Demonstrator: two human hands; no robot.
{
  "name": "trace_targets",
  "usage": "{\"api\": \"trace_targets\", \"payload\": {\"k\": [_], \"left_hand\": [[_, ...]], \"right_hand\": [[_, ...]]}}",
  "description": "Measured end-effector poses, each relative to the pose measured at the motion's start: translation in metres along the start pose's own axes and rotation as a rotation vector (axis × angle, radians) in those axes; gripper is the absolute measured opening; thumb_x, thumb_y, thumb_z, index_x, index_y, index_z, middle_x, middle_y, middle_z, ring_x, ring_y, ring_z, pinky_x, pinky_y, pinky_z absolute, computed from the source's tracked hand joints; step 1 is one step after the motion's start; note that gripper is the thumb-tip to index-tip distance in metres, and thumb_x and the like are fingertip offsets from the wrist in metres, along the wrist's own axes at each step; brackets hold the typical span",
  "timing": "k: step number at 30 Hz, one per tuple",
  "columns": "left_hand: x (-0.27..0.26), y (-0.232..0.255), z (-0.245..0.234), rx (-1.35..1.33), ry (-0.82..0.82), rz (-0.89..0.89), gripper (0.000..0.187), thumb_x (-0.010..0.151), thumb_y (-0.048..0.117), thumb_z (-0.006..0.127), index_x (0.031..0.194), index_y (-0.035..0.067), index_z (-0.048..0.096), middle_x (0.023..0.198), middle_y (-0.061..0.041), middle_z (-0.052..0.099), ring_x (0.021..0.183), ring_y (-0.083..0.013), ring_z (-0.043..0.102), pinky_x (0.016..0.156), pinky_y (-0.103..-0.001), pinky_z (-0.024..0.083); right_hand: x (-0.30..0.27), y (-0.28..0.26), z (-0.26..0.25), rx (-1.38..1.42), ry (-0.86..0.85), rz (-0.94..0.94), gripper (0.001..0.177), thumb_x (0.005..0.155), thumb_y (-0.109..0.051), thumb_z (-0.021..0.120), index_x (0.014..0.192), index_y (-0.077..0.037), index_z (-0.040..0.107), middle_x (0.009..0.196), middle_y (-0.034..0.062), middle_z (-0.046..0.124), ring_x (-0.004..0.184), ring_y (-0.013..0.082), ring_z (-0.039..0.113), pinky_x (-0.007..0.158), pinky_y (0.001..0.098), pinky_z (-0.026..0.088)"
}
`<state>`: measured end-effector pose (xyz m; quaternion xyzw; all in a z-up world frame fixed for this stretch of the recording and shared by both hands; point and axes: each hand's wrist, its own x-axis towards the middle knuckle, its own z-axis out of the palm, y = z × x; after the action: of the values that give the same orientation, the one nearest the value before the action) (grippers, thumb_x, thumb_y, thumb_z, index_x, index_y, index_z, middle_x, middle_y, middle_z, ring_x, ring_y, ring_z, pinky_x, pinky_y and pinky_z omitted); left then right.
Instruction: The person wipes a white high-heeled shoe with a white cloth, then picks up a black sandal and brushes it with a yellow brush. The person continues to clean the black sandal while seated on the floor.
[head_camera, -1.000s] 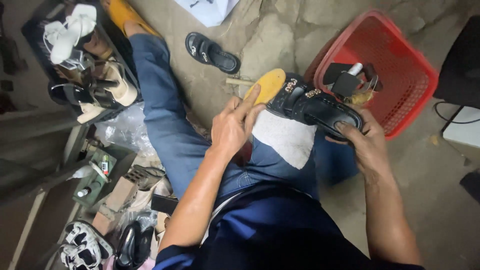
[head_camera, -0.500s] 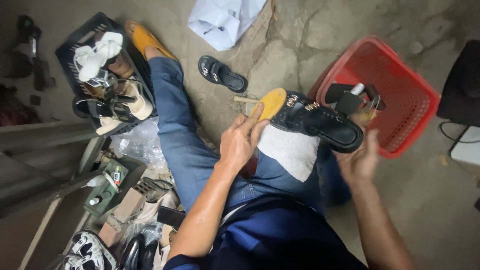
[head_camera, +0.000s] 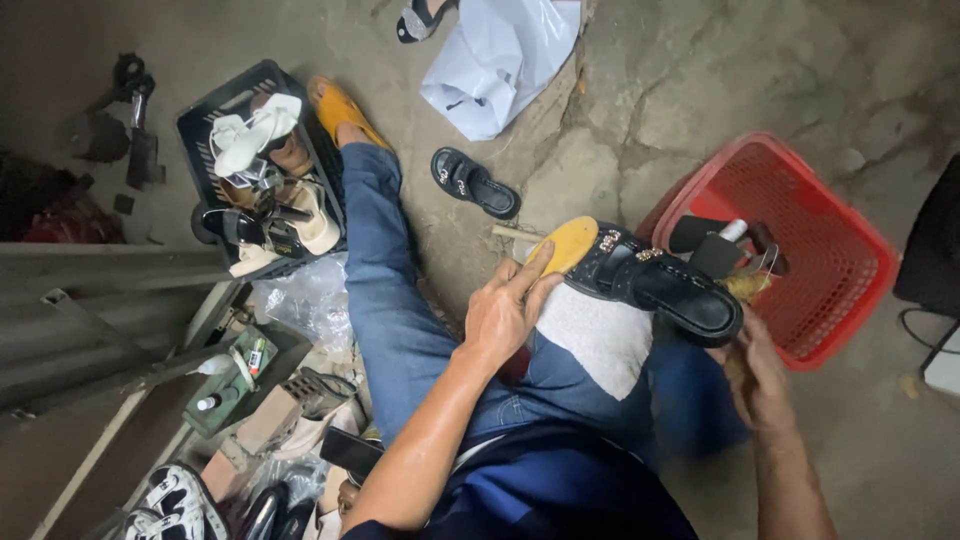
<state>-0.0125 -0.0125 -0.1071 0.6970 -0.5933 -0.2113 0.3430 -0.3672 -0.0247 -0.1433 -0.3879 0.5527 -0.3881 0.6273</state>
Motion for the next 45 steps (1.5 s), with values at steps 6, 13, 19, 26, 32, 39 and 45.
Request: {"api": "trace_targets", "payload": {"k": [6, 13, 19, 26, 32, 39, 45], "left_hand": [[0.006, 0.001, -0.008, -0.015, -0.01, 0.005, 0.041, 0.1, 0.048, 0.064, 0.139, 0.034, 0.066, 0.075, -0.006, 0.057, 0.066, -0.0333, 0.07, 0.058, -0.043, 0.058], [0.007, -0.009, -0.009, -0.011, -0.085, 0.013, 0.043, 0.1, 0.049, 0.064, 0.14, 0.036, 0.065, 0.074, -0.007, 0.057, 0.066, -0.0354, 0.069, 0.057, -0.046, 0.056], [0.007, -0.03, -0.011, -0.07, -0.135, 0.035, 0.04, 0.097, 0.048, 0.068, 0.136, 0.039, 0.067, 0.079, -0.007, 0.062, 0.073, -0.033, 0.072, 0.061, -0.042, 0.059], [0.018, -0.001, -0.03, 0.069, -0.005, 0.008, 0.044, 0.105, 0.042, 0.059, 0.145, 0.024, 0.062, 0.083, -0.019, 0.067, 0.078, -0.0446, 0.071, 0.067, -0.052, 0.059], [0.025, -0.04, -0.019, 0.208, 0.133, 0.129, 0.035, 0.101, 0.039, 0.066, 0.131, 0.021, 0.072, 0.077, -0.013, 0.064, 0.071, -0.036, 0.071, 0.059, -0.048, 0.058], [0.021, -0.04, -0.022, 0.103, 0.088, 0.266, 0.028, 0.099, 0.03, 0.071, 0.111, 0.006, 0.078, 0.077, -0.019, 0.066, 0.071, -0.0416, 0.07, 0.057, -0.048, 0.057], [0.004, 0.011, -0.051, -0.197, 0.124, 0.119, 0.04, 0.101, 0.026, 0.07, 0.141, 0.017, 0.066, 0.088, -0.018, 0.07, 0.084, -0.0366, 0.072, 0.071, -0.042, 0.058]], "right_hand": [[0.009, -0.052, 0.034, -0.277, -0.179, -0.281, 0.132, 0.05, 0.005, 0.084, 0.164, -0.005, 0.017, 0.164, 0.0232, 0.032, 0.149, 0.0299, 0.034, 0.119, 0.0459, 0.032], [0.001, -0.079, 0.058, -0.688, -0.086, -0.427, 0.104, 0.052, -0.024, 0.098, 0.141, -0.004, 0.049, 0.145, 0.0204, 0.057, 0.137, 0.0381, 0.053, 0.115, 0.0537, 0.041], [0.0, -0.087, 0.063, -0.838, -0.074, -0.412, 0.098, 0.057, -0.03, 0.098, 0.142, -0.009, 0.055, 0.139, 0.016, 0.064, 0.128, 0.0397, 0.06, 0.11, 0.0589, 0.045], [-0.014, -0.081, 0.079, -0.863, 0.001, -0.473, 0.086, 0.07, -0.032, 0.094, 0.145, -0.009, 0.057, 0.139, 0.0159, 0.063, 0.127, 0.0388, 0.061, 0.108, 0.0565, 0.045], [-0.019, -0.085, 0.08, -0.891, 0.009, -0.546, 0.081, 0.073, -0.026, 0.092, 0.143, -0.004, 0.057, 0.137, 0.0207, 0.063, 0.122, 0.0428, 0.063, 0.105, 0.061, 0.048], [-0.02, -0.082, 0.094, -0.801, 0.006, -0.558, 0.081, 0.074, -0.021, 0.093, 0.142, 0.001, 0.055, 0.137, 0.0262, 0.061, 0.125, 0.0492, 0.059, 0.105, 0.0658, 0.045], [0.002, -0.057, 0.123, -0.787, 0.12, -0.702, 0.084, 0.072, -0.018, 0.097, 0.144, -0.004, 0.056, 0.134, 0.0221, 0.063, 0.122, 0.0422, 0.063, 0.104, 0.0548, 0.05]]}}
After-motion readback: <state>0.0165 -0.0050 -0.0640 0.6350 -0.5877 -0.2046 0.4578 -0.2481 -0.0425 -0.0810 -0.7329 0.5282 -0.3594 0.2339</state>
